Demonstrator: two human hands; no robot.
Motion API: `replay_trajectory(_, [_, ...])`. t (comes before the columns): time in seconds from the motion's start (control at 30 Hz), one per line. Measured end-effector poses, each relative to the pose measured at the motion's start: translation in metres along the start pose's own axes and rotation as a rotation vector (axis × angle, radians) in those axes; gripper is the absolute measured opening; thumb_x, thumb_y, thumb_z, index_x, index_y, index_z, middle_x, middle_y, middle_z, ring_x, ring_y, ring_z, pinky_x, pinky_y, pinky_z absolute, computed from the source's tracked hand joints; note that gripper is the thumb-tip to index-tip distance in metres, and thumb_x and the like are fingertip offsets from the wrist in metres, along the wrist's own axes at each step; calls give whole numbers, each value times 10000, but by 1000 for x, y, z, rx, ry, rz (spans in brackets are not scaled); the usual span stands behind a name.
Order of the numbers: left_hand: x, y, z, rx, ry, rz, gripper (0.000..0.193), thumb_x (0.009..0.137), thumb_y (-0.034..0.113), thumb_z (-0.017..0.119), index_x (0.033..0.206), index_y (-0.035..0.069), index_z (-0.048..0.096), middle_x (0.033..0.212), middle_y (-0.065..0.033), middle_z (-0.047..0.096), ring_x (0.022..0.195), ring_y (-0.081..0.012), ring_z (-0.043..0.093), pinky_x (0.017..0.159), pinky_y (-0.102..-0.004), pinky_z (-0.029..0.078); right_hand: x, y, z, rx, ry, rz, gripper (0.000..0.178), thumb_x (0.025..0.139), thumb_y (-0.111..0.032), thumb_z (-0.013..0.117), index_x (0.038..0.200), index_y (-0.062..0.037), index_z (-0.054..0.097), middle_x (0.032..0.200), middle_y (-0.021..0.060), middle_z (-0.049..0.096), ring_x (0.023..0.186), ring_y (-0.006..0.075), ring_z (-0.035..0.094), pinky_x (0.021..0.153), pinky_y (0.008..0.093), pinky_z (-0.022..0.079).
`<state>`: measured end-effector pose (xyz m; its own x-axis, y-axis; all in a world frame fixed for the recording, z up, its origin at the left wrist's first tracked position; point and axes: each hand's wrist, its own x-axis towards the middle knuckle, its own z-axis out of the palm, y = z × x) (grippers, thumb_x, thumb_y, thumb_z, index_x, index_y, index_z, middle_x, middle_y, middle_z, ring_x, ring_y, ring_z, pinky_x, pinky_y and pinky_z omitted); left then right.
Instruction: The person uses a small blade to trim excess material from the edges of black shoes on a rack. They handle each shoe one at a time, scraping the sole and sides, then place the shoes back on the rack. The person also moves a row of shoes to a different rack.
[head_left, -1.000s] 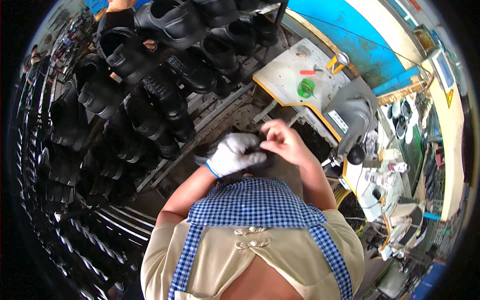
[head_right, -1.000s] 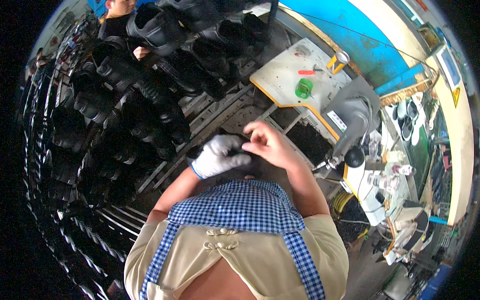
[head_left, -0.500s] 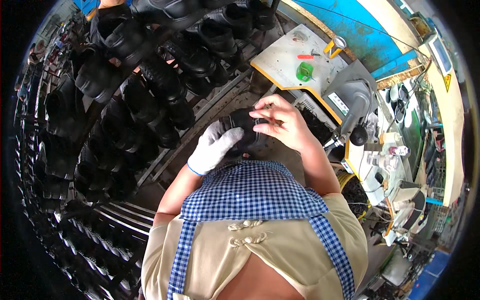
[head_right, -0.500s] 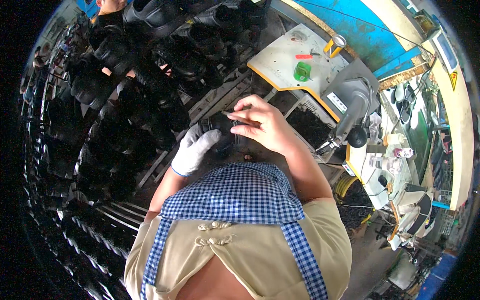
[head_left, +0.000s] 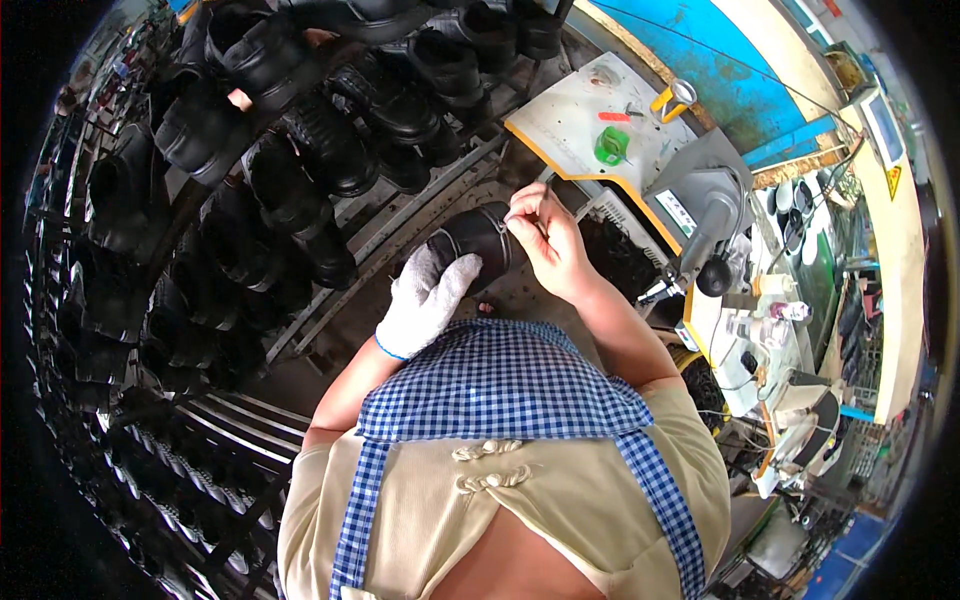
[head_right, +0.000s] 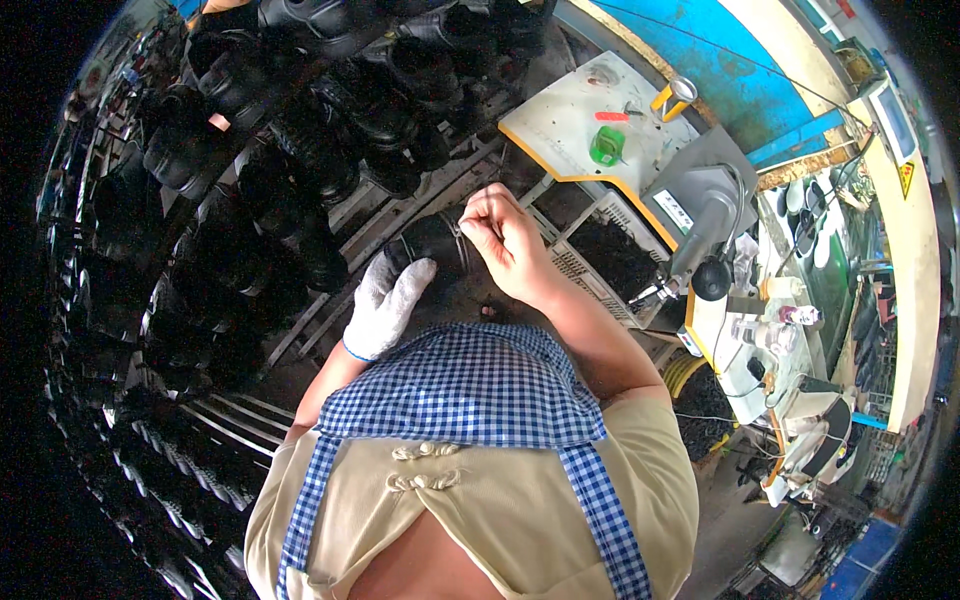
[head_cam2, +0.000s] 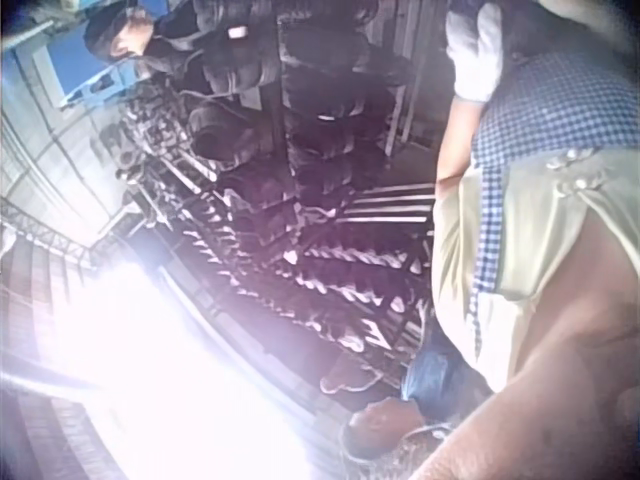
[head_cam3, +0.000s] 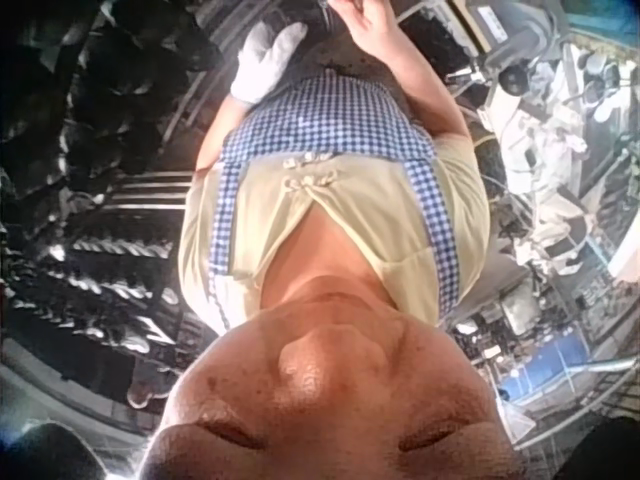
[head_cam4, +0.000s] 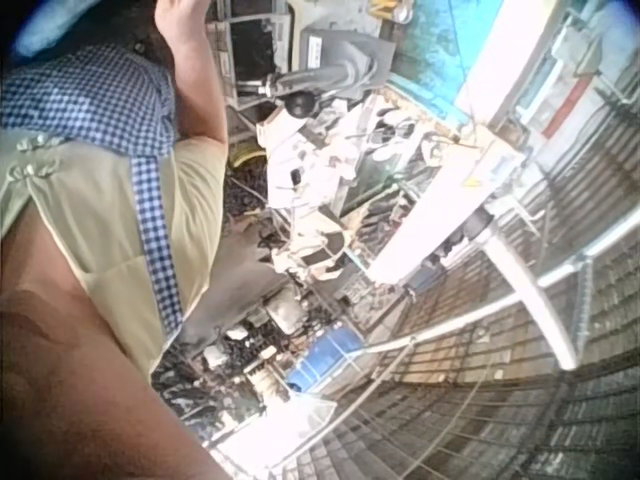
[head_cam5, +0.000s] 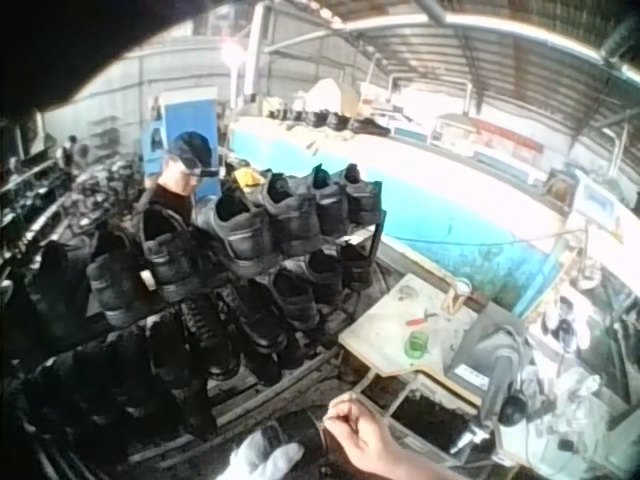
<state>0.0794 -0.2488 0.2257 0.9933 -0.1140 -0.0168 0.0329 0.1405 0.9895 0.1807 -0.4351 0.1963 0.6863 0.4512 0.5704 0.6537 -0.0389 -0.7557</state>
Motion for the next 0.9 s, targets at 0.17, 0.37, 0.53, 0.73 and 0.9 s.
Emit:
replay_trajectory(0.17, [2, -12, -4, -338, 98, -266, 328, 955, 231, 601, 1190, 2, 601, 1049, -57, 665, 947, -128, 602, 872, -293, 497, 7, -24, 4, -228, -25, -101, 161, 842, 13, 650, 934, -45, 531, 892, 105, 587, 747, 282, 626, 619, 346, 502])
replay_trajectory(0.37, [11, -17, 11, 65, 107, -13, 312, 959, 266, 590, 1152, 22, 622, 961, -42, 659, 888, -146, 606, 836, -283, 478, 5, -25, -2, -228, -66, -61, 155, 861, -14, 647, 951, -41, 522, 858, 100, 614, 675, 246, 624, 592, 322, 497])
replay_trajectory(0.53, [11, -18, 9, 432, 171, 211, 309, 980, 243, 557, 1205, 37, 603, 1068, -48, 657, 962, -152, 585, 897, -304, 468, -7, -17, -7, 388, -22, 394, 142, 998, -159, 534, 937, -31, 546, 828, 20, 606, 681, 102, 555, 608, 244, 453])
replay_trajectory(0.73, [15, -17, -4, 24, 341, -7, 329, 985, 265, 573, 1225, 41, 591, 1116, -29, 644, 988, -127, 579, 888, -286, 467, -41, -19, -10, 242, -315, 546, 129, 935, -142, 640, 973, -40, 570, 758, 34, 633, 648, 127, 625, 581, 289, 498])
replay_trajectory(0.9, [10, -11, -11, -159, 149, -8, 338, 985, 194, 554, 1273, 19, 556, 1179, -53, 626, 1045, -143, 576, 945, -299, 449, -42, 2, -33, -180, -82, 592, 311, 857, -80, 709, 1152, -36, 622, 718, 39, 614, 605, 103, 572, 554, 243, 441])
